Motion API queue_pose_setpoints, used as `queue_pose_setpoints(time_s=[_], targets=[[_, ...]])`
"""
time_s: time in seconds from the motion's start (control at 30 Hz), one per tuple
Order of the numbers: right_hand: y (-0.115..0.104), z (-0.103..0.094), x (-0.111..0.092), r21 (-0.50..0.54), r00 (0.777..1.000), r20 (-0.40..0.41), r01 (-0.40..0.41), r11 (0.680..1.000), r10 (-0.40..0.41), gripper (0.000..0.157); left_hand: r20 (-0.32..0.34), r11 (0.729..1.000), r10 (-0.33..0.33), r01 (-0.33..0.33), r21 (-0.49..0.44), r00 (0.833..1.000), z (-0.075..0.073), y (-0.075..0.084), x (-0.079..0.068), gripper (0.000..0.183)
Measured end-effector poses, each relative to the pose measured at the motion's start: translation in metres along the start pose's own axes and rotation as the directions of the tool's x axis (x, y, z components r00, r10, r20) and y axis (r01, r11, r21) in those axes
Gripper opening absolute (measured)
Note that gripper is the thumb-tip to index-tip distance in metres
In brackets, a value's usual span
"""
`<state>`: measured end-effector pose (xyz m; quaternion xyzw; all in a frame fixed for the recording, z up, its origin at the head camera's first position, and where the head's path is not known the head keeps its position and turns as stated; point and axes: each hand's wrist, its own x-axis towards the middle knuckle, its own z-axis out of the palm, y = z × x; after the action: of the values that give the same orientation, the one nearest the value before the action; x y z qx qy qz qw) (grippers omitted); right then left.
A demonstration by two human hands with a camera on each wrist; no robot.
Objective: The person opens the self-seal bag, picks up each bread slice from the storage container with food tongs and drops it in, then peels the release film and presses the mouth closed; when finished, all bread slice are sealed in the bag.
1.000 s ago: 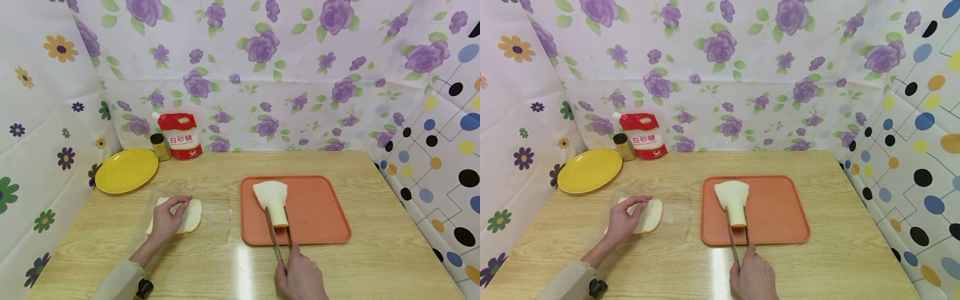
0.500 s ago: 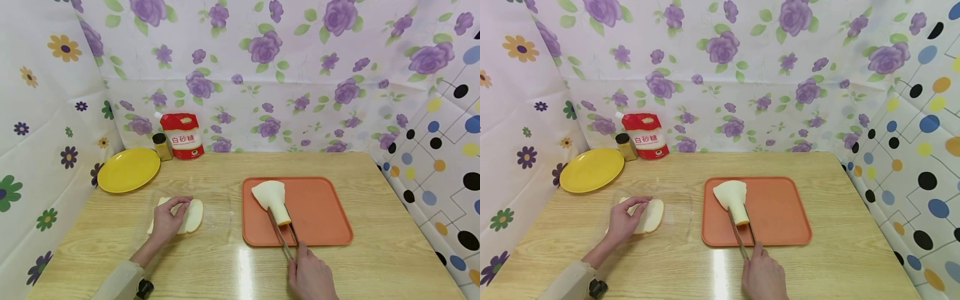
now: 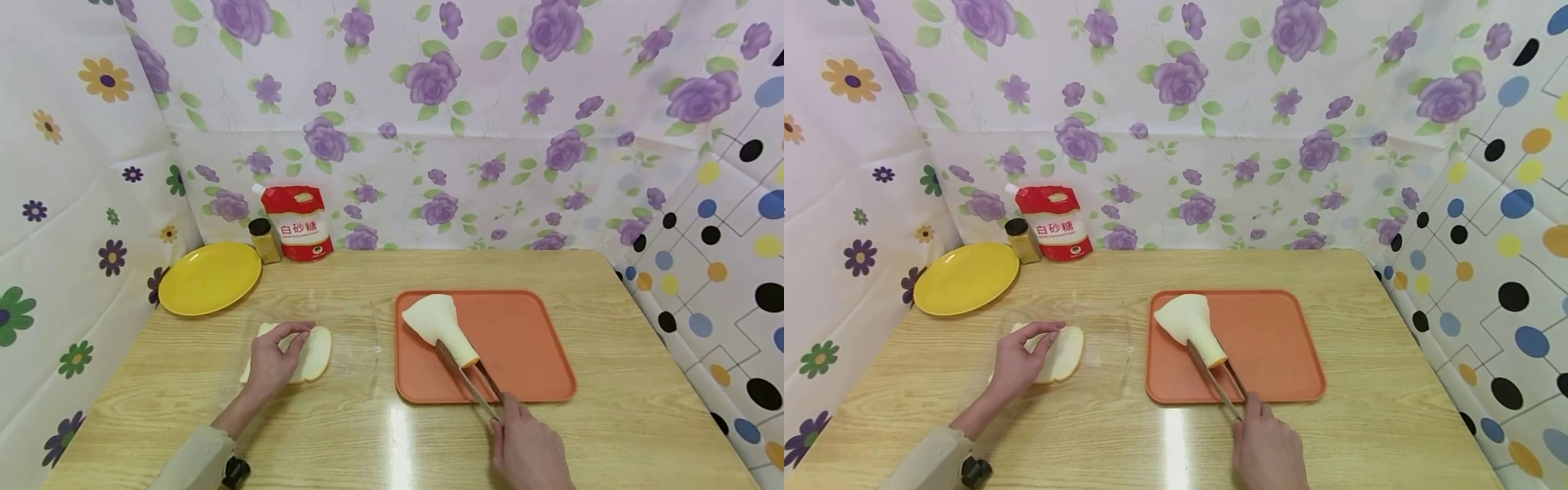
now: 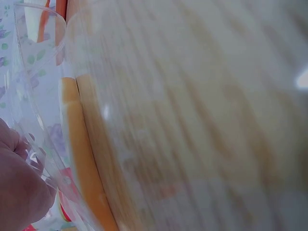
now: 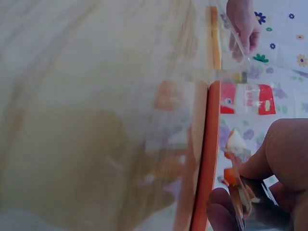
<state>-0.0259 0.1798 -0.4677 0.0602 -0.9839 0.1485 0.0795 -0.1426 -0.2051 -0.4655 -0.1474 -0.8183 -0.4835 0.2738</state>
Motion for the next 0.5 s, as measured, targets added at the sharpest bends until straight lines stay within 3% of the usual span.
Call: queue_pose_setpoints(time_s=[0.17, 0.5], targets=[[0.007, -0.004, 0.003, -0.021, 0.995, -0.072, 0.062, 0.998, -0.063, 0.033, 0.006, 1.0, -0.014, 0.014, 0.0, 1.0, 0.001, -0.018, -0.003, 0.014], [0.02, -0.01, 0.015, -0.067, 0.964, -0.16, 0.202, 0.977, -0.21, 0.042, 0.005, 1.0, 0.005, -0.005, -0.012, 1.0, 0.001, -0.022, -0.003, 0.013]])
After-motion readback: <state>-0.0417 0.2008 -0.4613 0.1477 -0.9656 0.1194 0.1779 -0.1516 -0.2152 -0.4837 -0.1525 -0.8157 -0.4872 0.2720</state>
